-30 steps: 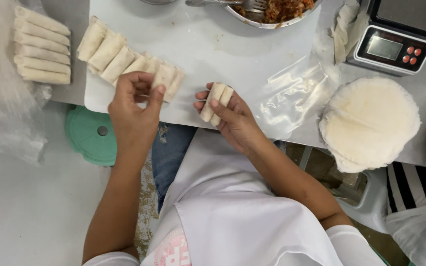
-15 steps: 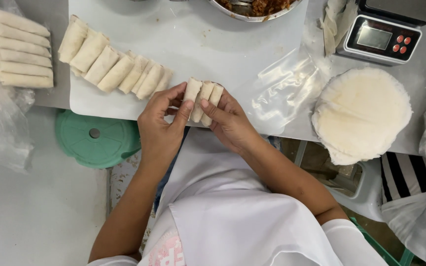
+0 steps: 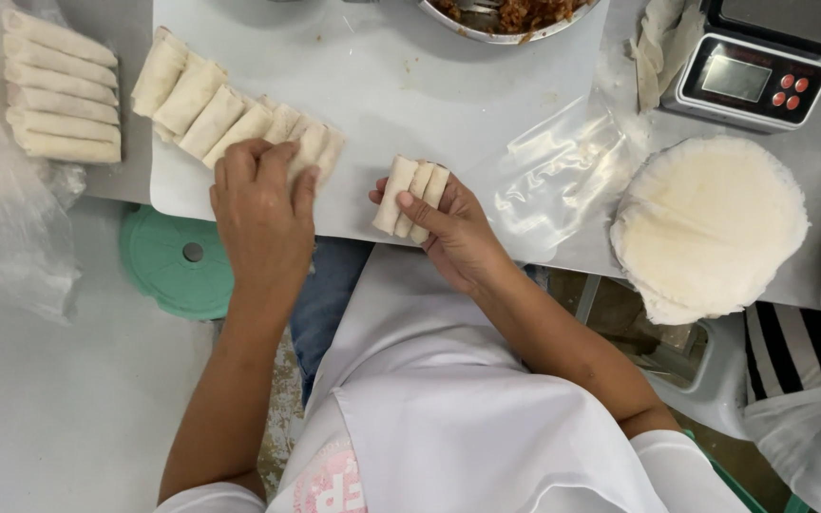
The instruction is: The person places spring rolls into small plastic bags by hand.
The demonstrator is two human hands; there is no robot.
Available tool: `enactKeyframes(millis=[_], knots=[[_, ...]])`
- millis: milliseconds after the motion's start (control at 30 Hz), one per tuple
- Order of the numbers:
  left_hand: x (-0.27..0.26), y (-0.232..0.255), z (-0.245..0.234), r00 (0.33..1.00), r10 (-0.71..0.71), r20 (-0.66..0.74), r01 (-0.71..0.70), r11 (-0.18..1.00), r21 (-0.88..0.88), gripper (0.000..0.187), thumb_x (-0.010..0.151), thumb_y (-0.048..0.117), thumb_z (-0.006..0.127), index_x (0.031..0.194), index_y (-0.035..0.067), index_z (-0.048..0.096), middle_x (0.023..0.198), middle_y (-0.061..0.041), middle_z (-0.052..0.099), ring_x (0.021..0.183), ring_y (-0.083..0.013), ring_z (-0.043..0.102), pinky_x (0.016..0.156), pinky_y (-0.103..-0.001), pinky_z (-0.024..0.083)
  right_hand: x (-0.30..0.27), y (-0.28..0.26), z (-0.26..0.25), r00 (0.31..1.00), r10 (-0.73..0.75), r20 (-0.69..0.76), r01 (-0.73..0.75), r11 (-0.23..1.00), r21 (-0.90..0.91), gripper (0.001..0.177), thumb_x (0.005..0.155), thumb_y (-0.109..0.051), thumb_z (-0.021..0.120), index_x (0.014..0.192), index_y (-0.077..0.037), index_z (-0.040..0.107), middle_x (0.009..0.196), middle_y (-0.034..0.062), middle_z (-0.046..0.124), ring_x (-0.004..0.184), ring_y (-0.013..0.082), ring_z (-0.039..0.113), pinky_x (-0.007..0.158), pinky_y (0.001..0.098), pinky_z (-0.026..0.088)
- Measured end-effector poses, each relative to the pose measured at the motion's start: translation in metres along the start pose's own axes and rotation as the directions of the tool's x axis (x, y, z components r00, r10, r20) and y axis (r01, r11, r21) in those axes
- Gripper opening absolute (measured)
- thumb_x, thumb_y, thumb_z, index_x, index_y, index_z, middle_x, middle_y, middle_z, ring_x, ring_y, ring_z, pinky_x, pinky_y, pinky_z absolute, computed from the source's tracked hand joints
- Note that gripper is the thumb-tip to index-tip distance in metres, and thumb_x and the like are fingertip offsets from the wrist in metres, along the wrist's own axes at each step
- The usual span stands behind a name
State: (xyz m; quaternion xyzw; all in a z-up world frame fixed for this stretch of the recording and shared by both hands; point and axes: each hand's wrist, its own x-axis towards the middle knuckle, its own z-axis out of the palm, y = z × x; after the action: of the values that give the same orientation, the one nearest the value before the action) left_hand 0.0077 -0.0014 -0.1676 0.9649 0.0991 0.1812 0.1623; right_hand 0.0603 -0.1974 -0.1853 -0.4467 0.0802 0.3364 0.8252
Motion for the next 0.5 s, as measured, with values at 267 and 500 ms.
enactKeyframes(millis=[267,500], knots=[[0.016,-0.002,-0.007,0.989,-0.126,0.072,0.142,0.947,-0.288,0.029,0.089,-0.001,0.081,0.11,0.001,0.061,0.093,-0.014,0.066,0.088,-0.0334,0.067,0.072,-0.043,0.055,0.002,-0.001,0.0,1.0,-0.015,-0.002,0.015,1.0,0.0,0.037,0.095,-0.01,0.073,0.126,-0.002,0.053,0.119,0.0183,0.071,0.113,0.0259,0.071,0.094,0.0359,0.063],[0.01,0.014,-0.004,0.942,-0.268,0.201,0.33,0.635,-0.699,0.025,0.097,0.004,0.074,0.12,0.006,0.065,0.096,-0.012,0.072,0.082,-0.0199,0.068,0.07,-0.032,0.055,0.002,-0.005,0.0,0.998,-0.054,0.012,0.054,0.999,-0.01,0.039,0.094,-0.009,0.073,0.127,-0.003,0.053,0.118,0.0181,0.071,0.111,0.0268,0.072,0.092,0.0366,0.064]])
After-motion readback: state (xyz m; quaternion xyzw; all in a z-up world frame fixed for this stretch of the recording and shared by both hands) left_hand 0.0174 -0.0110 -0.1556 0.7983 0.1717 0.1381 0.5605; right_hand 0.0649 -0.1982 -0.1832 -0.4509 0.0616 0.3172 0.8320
